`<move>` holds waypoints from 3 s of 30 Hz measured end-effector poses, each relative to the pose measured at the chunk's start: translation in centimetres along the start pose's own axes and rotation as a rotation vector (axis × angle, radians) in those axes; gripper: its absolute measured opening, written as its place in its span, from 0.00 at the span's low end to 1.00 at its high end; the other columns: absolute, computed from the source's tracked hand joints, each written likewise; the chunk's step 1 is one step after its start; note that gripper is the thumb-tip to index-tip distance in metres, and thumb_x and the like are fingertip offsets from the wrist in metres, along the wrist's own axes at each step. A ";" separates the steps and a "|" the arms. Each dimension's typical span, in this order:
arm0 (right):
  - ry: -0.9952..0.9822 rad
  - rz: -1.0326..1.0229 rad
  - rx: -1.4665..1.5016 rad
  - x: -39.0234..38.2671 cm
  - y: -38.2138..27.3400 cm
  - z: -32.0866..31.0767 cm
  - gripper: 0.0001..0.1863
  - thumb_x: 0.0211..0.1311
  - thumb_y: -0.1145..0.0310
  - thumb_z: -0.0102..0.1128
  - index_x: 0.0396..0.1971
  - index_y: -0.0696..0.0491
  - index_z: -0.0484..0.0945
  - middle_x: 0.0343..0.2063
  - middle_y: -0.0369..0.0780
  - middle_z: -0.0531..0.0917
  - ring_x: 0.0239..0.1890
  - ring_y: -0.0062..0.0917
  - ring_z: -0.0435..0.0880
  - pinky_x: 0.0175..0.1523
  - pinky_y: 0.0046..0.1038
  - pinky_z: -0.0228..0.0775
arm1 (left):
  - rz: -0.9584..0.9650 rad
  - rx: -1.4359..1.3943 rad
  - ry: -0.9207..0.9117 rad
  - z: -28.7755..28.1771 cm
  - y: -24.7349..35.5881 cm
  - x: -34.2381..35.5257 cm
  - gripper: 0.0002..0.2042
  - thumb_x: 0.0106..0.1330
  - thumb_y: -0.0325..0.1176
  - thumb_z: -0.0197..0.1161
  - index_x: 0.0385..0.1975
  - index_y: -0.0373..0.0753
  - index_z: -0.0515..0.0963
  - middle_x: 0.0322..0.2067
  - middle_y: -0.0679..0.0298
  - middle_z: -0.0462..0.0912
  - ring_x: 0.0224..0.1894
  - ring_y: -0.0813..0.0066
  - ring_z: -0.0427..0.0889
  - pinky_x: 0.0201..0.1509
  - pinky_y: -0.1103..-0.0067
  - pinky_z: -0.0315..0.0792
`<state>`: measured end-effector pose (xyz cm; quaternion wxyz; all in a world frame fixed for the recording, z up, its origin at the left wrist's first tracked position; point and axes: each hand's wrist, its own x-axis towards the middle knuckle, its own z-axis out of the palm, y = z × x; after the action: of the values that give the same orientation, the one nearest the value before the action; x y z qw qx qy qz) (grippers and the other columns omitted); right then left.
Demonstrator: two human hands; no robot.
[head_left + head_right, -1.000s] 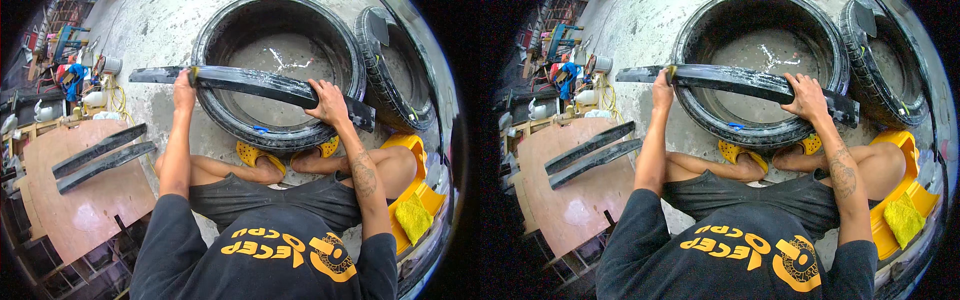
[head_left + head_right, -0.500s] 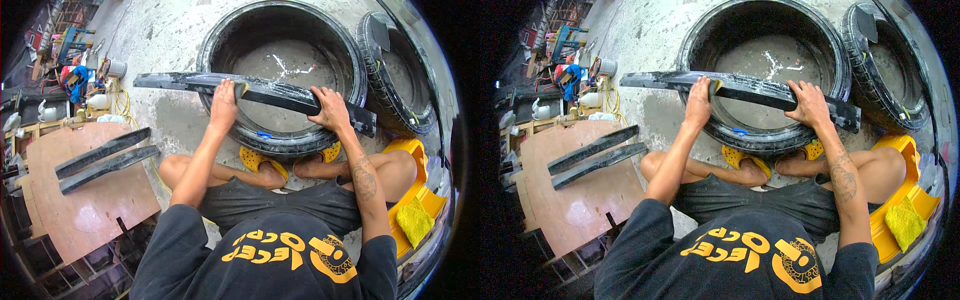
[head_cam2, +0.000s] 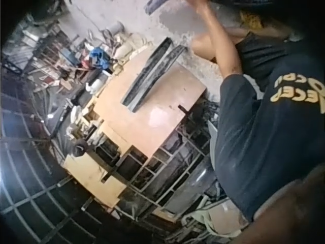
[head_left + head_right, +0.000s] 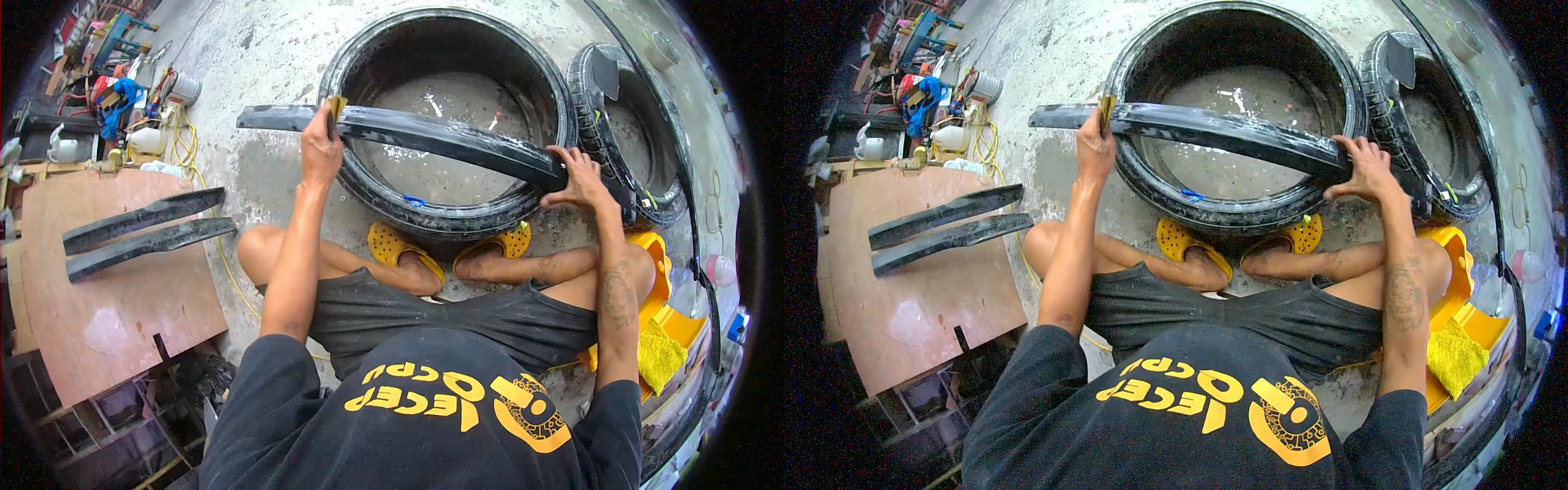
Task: Sanding a long black plastic automotive trim piece or bumper component over a tire basin containing water.
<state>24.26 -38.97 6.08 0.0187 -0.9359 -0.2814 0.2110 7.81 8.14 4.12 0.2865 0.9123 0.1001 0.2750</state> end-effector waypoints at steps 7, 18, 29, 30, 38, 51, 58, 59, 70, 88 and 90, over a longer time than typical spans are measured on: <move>0.326 -0.357 0.126 4.9 -10.1 0.8 0.65 0.34 0.34 0.80 0.73 0.49 0.59 0.65 0.53 0.71 0.68 0.49 0.68 0.72 0.48 0.59 | 0.262 -0.015 -0.020 6.9 3.4 -2.5 0.20 0.61 0.15 0.50 0.54 0.32 0.76 0.54 0.45 0.81 0.60 0.49 0.78 0.68 0.62 0.70; 0.352 -0.215 -0.010 9.3 -16.1 6.4 0.49 0.47 0.41 0.74 0.66 0.53 0.68 0.55 0.46 0.78 0.58 0.41 0.77 0.63 0.43 0.66 | 0.083 0.308 -0.228 9.2 -2.2 -1.4 0.17 0.61 0.20 0.52 0.50 0.34 0.79 0.51 0.48 0.83 0.55 0.52 0.81 0.63 0.63 0.73; 0.385 -0.234 0.003 9.6 -17.0 5.9 0.46 0.47 0.46 0.73 0.65 0.53 0.69 0.51 0.45 0.78 0.56 0.39 0.76 0.61 0.40 0.66 | 0.204 0.291 -0.104 9.7 -2.4 -2.4 0.18 0.59 0.19 0.55 0.51 0.28 0.76 0.50 0.42 0.82 0.55 0.44 0.80 0.65 0.61 0.71; 0.356 -0.199 0.005 9.3 -15.7 6.8 0.46 0.47 0.46 0.73 0.65 0.54 0.69 0.51 0.45 0.78 0.56 0.39 0.76 0.62 0.40 0.66 | 0.295 0.244 -0.170 12.0 2.0 -3.2 0.19 0.61 0.19 0.51 0.53 0.29 0.76 0.51 0.42 0.82 0.56 0.46 0.80 0.66 0.61 0.70; 0.413 -0.189 -0.003 9.0 -14.5 7.1 0.47 0.45 0.45 0.75 0.64 0.52 0.69 0.50 0.44 0.79 0.58 0.38 0.75 0.61 0.40 0.65 | 0.028 0.294 -0.137 9.1 -1.3 -0.7 0.11 0.64 0.24 0.52 0.43 0.30 0.78 0.47 0.44 0.82 0.54 0.45 0.80 0.60 0.56 0.71; 0.417 -0.265 0.045 10.1 -17.1 6.4 0.46 0.44 0.46 0.75 0.63 0.53 0.71 0.51 0.45 0.79 0.56 0.38 0.76 0.60 0.41 0.66 | 0.327 0.071 -0.199 13.8 4.9 -3.7 0.17 0.62 0.23 0.51 0.49 0.26 0.77 0.49 0.41 0.82 0.54 0.46 0.80 0.65 0.59 0.69; 0.243 -0.172 0.060 7.0 -7.3 5.8 0.56 0.36 0.37 0.80 0.66 0.49 0.68 0.55 0.43 0.78 0.60 0.38 0.73 0.64 0.43 0.62 | -0.504 -0.204 -0.088 0.8 7.1 -0.3 0.09 0.73 0.29 0.57 0.41 0.32 0.83 0.32 0.53 0.88 0.35 0.60 0.87 0.39 0.69 0.76; 0.177 -0.169 0.010 6.6 -6.5 4.8 0.60 0.33 0.33 0.79 0.68 0.49 0.67 0.57 0.45 0.76 0.63 0.39 0.71 0.67 0.46 0.59 | -0.540 -0.114 -0.018 -2.2 6.6 -0.6 0.08 0.72 0.27 0.58 0.43 0.32 0.82 0.35 0.52 0.88 0.37 0.60 0.88 0.41 0.69 0.77; 0.175 -0.219 0.058 7.9 -12.8 5.1 0.58 0.40 0.24 0.68 0.67 0.51 0.69 0.56 0.48 0.79 0.61 0.40 0.76 0.66 0.43 0.64 | 0.125 0.106 -0.306 6.9 1.7 -5.1 0.24 0.59 0.20 0.61 0.58 0.29 0.75 0.61 0.43 0.76 0.67 0.51 0.73 0.74 0.62 0.62; 0.308 -0.234 0.056 7.8 -11.6 5.5 0.53 0.42 0.22 0.64 0.56 0.55 0.77 0.49 0.46 0.82 0.51 0.39 0.81 0.58 0.39 0.69 | 0.186 0.251 -0.167 4.7 -0.4 -4.3 0.23 0.53 0.15 0.58 0.52 0.31 0.77 0.52 0.45 0.82 0.54 0.47 0.81 0.64 0.62 0.72; 0.329 -0.224 0.033 7.8 -11.9 5.6 0.53 0.42 0.23 0.65 0.58 0.54 0.76 0.49 0.46 0.82 0.52 0.39 0.81 0.58 0.40 0.69 | -0.039 0.238 -0.207 -0.2 -4.9 -2.3 0.15 0.55 0.22 0.63 0.44 0.30 0.77 0.42 0.46 0.83 0.48 0.46 0.82 0.55 0.58 0.74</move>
<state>21.68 -25.32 -0.17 0.1032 -0.9202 -0.3733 0.0565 5.66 11.42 0.42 0.1905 0.9611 0.1197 0.1599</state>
